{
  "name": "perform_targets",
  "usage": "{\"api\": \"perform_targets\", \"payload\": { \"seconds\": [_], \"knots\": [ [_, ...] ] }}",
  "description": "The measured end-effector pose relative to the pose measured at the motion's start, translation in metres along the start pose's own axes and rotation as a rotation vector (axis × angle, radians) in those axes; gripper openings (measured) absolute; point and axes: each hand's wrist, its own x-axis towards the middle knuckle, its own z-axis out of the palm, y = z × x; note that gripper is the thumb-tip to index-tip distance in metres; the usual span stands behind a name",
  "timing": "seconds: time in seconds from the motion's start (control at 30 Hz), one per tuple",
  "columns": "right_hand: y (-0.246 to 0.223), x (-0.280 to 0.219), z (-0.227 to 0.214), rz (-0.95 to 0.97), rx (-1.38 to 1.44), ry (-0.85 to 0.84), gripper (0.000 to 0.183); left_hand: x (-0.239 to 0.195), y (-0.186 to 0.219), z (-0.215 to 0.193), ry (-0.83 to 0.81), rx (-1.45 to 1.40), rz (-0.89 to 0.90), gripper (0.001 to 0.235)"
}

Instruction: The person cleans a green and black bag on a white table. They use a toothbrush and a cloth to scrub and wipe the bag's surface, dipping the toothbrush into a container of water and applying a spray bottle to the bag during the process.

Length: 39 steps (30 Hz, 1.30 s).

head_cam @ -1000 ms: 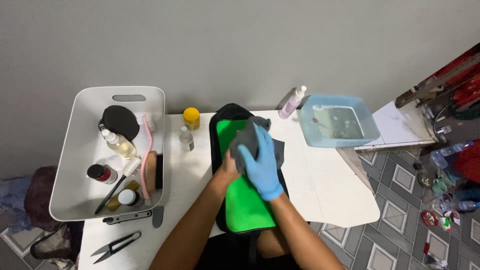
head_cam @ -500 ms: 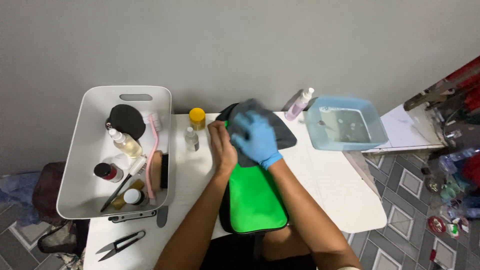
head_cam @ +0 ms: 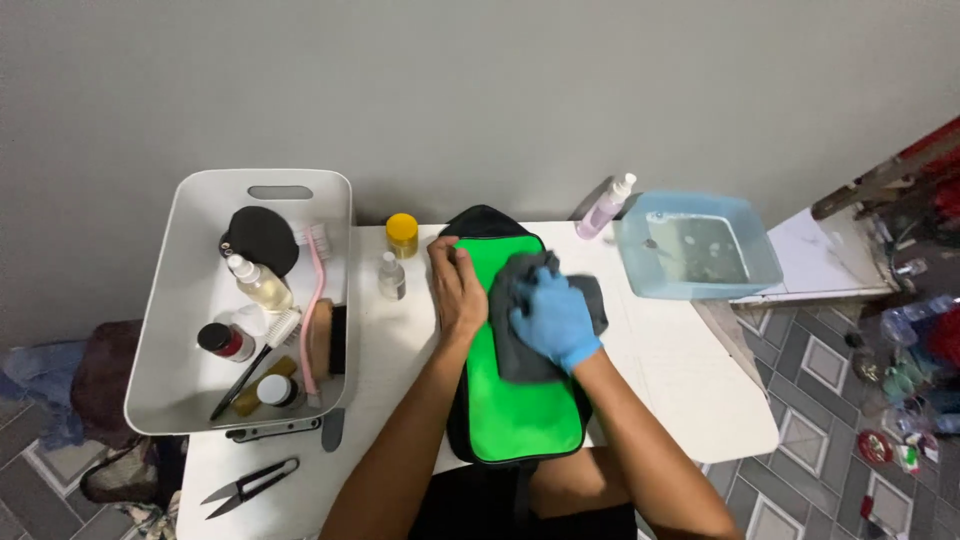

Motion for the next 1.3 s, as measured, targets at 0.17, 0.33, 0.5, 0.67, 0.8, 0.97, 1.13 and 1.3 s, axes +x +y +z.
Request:
{"api": "perform_targets", "payload": {
  "seconds": [0.17, 0.33, 0.5, 0.67, 0.8, 0.97, 1.13, 1.3],
  "knots": [
    [0.005, -0.075, -0.045, -0.060, 0.316, -0.210, 0.044, -0.003, -0.001, -0.003, -0.047, -0.028, -0.001, 0.029],
    [0.035, -0.112, -0.075, -0.087, 0.592, -0.102, 0.047, -0.002, 0.003, -0.007, -0.077, -0.040, 0.008, 0.027],
    [0.082, -0.136, -0.068, 0.130, 0.671, 0.359, 0.035, -0.008, 0.013, -0.005, -0.275, 0.118, 0.336, 0.021],
    [0.112, -0.168, -0.079, 0.197, 0.622, 0.917, 0.035, -0.018, 0.041, -0.013, -0.536, 0.332, 0.512, 0.027],
    [0.137, -0.184, -0.088, 0.227, 0.664, 1.340, 0.024, -0.013, 0.037, -0.016, -0.716, 0.421, 0.520, 0.039],
    [0.129, -0.175, -0.092, 0.214, 0.560, 0.995, 0.040, 0.003, 0.015, -0.029, -0.818, 0.526, 0.445, 0.045],
    [0.111, -0.152, -0.065, 0.465, 0.850, 0.365, 0.042, 0.008, -0.001, -0.031, -0.795, 0.573, 0.421, 0.039],
    [0.099, -0.144, -0.043, 0.643, 0.652, -0.012, 0.032, 0.006, 0.000, -0.031, -0.784, 0.590, 0.426, 0.044]
  ]
}}
